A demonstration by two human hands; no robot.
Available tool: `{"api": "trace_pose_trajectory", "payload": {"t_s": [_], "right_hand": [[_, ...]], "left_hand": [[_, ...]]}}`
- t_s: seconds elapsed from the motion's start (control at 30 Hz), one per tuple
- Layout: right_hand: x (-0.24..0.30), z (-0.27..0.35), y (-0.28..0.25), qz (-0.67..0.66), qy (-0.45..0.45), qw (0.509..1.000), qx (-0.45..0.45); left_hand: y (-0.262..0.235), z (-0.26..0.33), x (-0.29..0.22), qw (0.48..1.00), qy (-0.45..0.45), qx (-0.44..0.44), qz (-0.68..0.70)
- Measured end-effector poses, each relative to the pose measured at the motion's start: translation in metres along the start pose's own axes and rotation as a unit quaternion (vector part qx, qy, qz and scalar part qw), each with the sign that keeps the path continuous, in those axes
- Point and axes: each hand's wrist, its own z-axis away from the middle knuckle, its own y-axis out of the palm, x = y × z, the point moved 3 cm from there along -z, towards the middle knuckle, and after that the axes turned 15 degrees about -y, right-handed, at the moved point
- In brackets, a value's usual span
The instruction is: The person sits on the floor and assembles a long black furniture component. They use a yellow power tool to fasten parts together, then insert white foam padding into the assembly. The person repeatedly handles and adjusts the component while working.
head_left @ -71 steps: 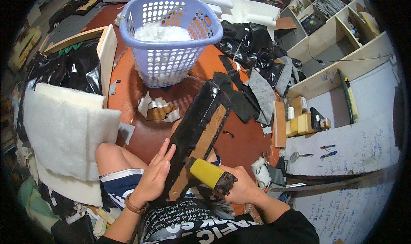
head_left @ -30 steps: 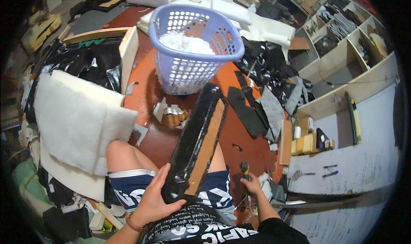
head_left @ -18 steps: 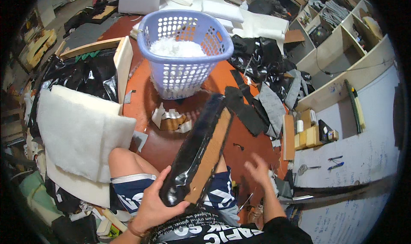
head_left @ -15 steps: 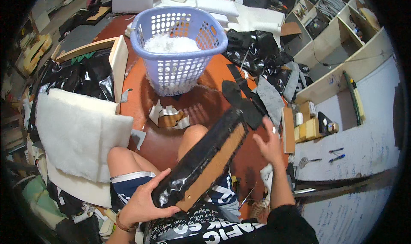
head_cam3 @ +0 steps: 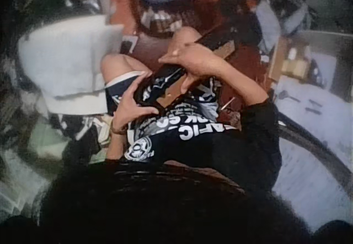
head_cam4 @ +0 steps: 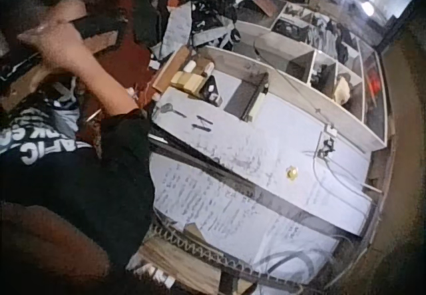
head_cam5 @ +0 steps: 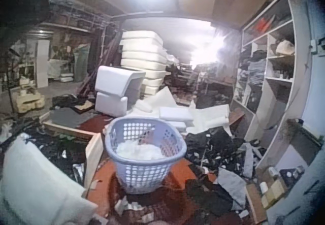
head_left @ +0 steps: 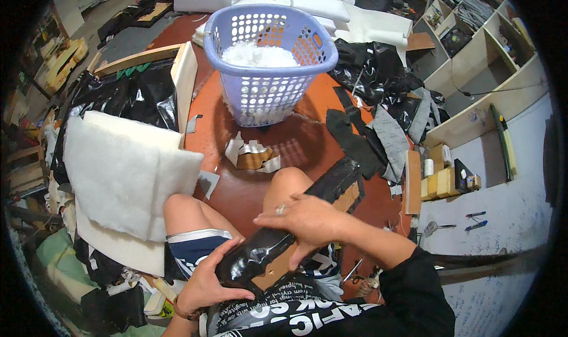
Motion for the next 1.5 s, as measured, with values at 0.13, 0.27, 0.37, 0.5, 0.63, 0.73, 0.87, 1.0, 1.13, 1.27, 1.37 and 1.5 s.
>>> {"api": "trace_pose_trajectory", "payload": {"t_s": [0.13,0.27,0.37,0.5,0.63,0.73,0.87,1.0,1.13,1.27,1.37,1.5], "right_hand": [[0.026,-0.03,0.014,-0.035,-0.071,0.996,-0.034],[0.04,-0.046,0.018,-0.015,-0.084,0.996,-0.027],[0.042,-0.045,0.02,-0.009,-0.113,0.992,-0.047],[0.039,-0.046,0.021,-0.009,-0.143,0.988,-0.049],[0.036,-0.046,0.02,-0.029,-0.147,0.988,-0.024],[0.033,-0.048,0.032,0.006,-0.178,0.983,-0.035],[0.038,-0.043,0.033,0.031,-0.184,0.98,-0.063],[0.038,-0.033,0.046,0.074,-0.21,0.966,-0.131],[0.047,-0.016,0.06,0.159,-0.179,0.954,-0.179],[0.051,-0.013,0.078,0.172,-0.156,0.941,-0.245],[0.05,-0.01,0.086,0.169,-0.153,0.936,-0.268],[0.049,-0.01,0.1,0.216,-0.111,0.934,-0.26]], "left_hand": [[-0.002,0.003,0.013,1.0,0.006,-0.004,0.015],[-0.002,0.006,0.01,1.0,-0.02,-0.002,0.016],[-0.001,0.01,0.02,0.997,0.023,-0.059,-0.052],[0.007,0.018,0.028,0.979,0.098,-0.125,-0.13],[0.011,0.021,0.038,0.976,0.123,-0.147,-0.102],[0.014,0.022,0.042,0.974,0.14,-0.163,-0.076],[0.017,0.022,0.053,0.965,0.173,-0.189,-0.053],[0.018,0.021,0.056,0.961,0.198,-0.188,-0.039],[0.016,0.02,0.055,0.973,0.159,-0.166,0.015],[0.007,0.008,0.05,0.988,0.019,-0.131,0.082],[-0.015,-0.031,0.005,0.99,-0.052,-0.044,-0.124],[-0.007,-0.062,0.012,0.976,-0.007,0.03,-0.215]]}}
